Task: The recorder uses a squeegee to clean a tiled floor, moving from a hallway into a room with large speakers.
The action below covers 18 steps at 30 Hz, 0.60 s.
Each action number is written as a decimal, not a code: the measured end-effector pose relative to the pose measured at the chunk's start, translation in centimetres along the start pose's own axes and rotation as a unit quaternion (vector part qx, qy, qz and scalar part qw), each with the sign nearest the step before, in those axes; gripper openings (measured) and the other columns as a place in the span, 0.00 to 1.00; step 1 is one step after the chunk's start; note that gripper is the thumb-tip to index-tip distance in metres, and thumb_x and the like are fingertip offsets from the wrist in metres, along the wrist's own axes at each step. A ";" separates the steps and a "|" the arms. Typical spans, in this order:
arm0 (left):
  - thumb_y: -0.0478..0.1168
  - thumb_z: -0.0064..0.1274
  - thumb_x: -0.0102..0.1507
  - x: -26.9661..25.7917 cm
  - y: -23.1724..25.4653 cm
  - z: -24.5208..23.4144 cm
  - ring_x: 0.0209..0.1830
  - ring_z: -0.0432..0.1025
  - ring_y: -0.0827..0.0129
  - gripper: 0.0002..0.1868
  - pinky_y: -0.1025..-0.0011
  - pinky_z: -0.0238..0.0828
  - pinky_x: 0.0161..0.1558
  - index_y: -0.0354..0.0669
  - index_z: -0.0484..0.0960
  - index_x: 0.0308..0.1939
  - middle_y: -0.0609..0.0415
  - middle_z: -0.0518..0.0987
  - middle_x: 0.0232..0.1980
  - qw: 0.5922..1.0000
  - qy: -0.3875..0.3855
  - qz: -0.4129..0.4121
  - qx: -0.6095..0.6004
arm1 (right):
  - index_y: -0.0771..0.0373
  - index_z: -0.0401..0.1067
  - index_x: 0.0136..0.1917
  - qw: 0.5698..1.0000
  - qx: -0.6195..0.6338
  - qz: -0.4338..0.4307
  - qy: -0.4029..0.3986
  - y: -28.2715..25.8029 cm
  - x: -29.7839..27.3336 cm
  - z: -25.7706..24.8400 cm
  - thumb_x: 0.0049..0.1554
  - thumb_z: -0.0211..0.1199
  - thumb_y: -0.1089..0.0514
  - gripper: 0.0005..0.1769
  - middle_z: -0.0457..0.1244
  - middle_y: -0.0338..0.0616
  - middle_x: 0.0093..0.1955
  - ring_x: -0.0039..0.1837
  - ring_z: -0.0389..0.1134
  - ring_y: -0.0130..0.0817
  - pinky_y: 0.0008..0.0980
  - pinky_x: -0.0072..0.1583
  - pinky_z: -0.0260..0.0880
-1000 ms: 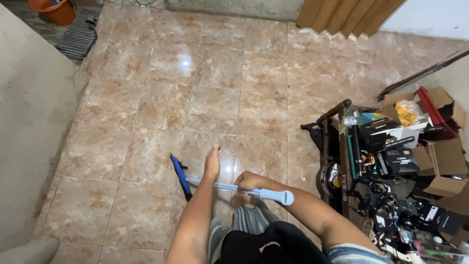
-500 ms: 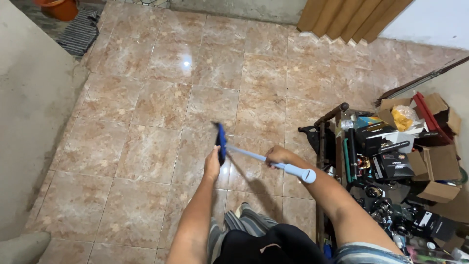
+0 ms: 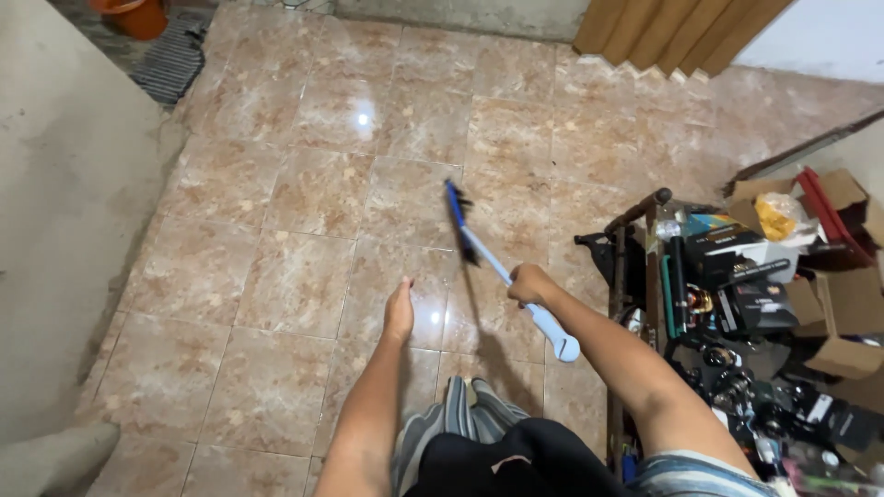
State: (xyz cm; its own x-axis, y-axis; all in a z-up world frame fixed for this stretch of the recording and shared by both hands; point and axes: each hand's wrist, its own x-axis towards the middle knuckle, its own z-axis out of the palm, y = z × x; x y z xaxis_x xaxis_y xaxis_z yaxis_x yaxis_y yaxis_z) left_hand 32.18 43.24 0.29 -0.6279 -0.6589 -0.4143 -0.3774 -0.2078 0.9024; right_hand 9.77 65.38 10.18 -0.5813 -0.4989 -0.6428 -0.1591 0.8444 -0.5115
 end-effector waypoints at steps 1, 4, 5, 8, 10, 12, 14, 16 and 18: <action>0.58 0.34 0.71 0.1 -0.2 -0.3 0.73 0.66 0.60 0.34 0.67 0.54 0.72 0.32 0.78 0.63 0.43 0.76 0.68 1.000 -0.006 0.002 0.001 | 0.76 0.76 0.54 1.000 0.002 0.004 0.005 -0.4 -0.7 0.9 0.47 0.65 0.65 0.20 0.71 0.58 0.40 0.35 0.75 0.43 0.38 0.38 0.76; 0.58 0.33 0.72 0.4 0.5 -0.5 0.73 0.66 0.59 0.34 0.68 0.54 0.72 0.31 0.78 0.63 0.42 0.76 0.68 1.000 -0.018 0.024 -0.001 | 0.72 0.74 0.58 0.999 0.037 0.006 -0.037 -2.2 -2.4 2.7 0.47 0.68 0.65 0.24 0.71 0.54 0.41 0.34 0.74 0.40 0.38 0.37 0.75; 0.58 0.34 0.71 -0.4 0.9 -0.7 0.71 0.68 0.58 0.34 0.67 0.56 0.71 0.32 0.78 0.63 0.41 0.78 0.67 0.999 -0.022 0.014 -0.035 | 0.72 0.75 0.58 0.997 0.054 -0.002 -0.058 -2.8 -3.2 3.8 0.46 0.68 0.66 0.24 0.71 0.54 0.40 0.33 0.73 0.39 0.37 0.36 0.74; 0.58 0.34 0.71 -2.1 0.3 -1.7 0.71 0.68 0.57 0.34 0.67 0.56 0.71 0.32 0.78 0.62 0.41 0.78 0.67 0.999 -0.020 0.016 -0.040 | 0.72 0.75 0.58 0.990 0.077 -0.025 -0.119 -4.3 -4.2 8.2 0.47 0.69 0.66 0.25 0.71 0.53 0.38 0.32 0.71 0.35 0.36 0.35 0.73; 0.58 0.32 0.71 -2.3 0.1 -3.2 0.72 0.66 0.57 0.34 0.67 0.54 0.72 0.32 0.78 0.63 0.41 0.76 0.67 0.999 -0.014 0.036 -0.005 | 0.70 0.74 0.59 0.983 0.086 -0.047 -0.153 -6.1 -4.6 11.1 0.47 0.69 0.67 0.25 0.71 0.52 0.37 0.32 0.70 0.33 0.34 0.34 0.71; 0.57 0.33 0.71 -3.2 -0.4 -4.5 0.71 0.67 0.57 0.33 0.67 0.56 0.71 0.31 0.78 0.63 0.41 0.77 0.67 1.000 -0.014 0.013 0.004 | 0.70 0.80 0.54 0.972 0.088 -0.045 -0.212 -7.4 -6.2 14.0 0.48 0.68 0.66 0.19 0.70 0.46 0.36 0.31 0.69 0.28 0.31 0.34 0.71; 0.56 0.32 0.71 -2.9 -1.6 -5.7 0.71 0.67 0.57 0.33 0.67 0.56 0.71 0.32 0.78 0.63 0.41 0.77 0.67 0.999 -0.006 0.024 0.020 | 0.68 0.79 0.53 0.968 0.091 -0.023 -0.235 -7.8 -6.6 16.5 0.48 0.69 0.65 0.18 0.69 0.46 0.35 0.30 0.68 0.29 0.32 0.33 0.70; 0.56 0.31 0.72 -3.5 -1.9 -6.9 0.71 0.67 0.57 0.33 0.67 0.56 0.71 0.32 0.78 0.63 0.41 0.77 0.67 0.999 0.005 0.033 0.037 | 0.65 0.78 0.52 0.961 0.094 0.000 -0.259 -7.2 -6.5 19.0 0.48 0.69 0.65 0.17 0.69 0.45 0.34 0.30 0.67 0.30 0.33 0.32 0.69; 0.56 0.31 0.71 -4.8 -1.3 -7.9 0.71 0.68 0.57 0.33 0.66 0.57 0.71 0.32 0.78 0.62 0.41 0.77 0.67 0.999 0.020 0.021 0.036 | 0.68 0.80 0.48 0.954 0.098 -0.013 -0.284 -5.7 -6.3 21.3 0.49 0.69 0.65 0.11 0.70 0.45 0.34 0.31 0.68 0.28 0.31 0.34 0.70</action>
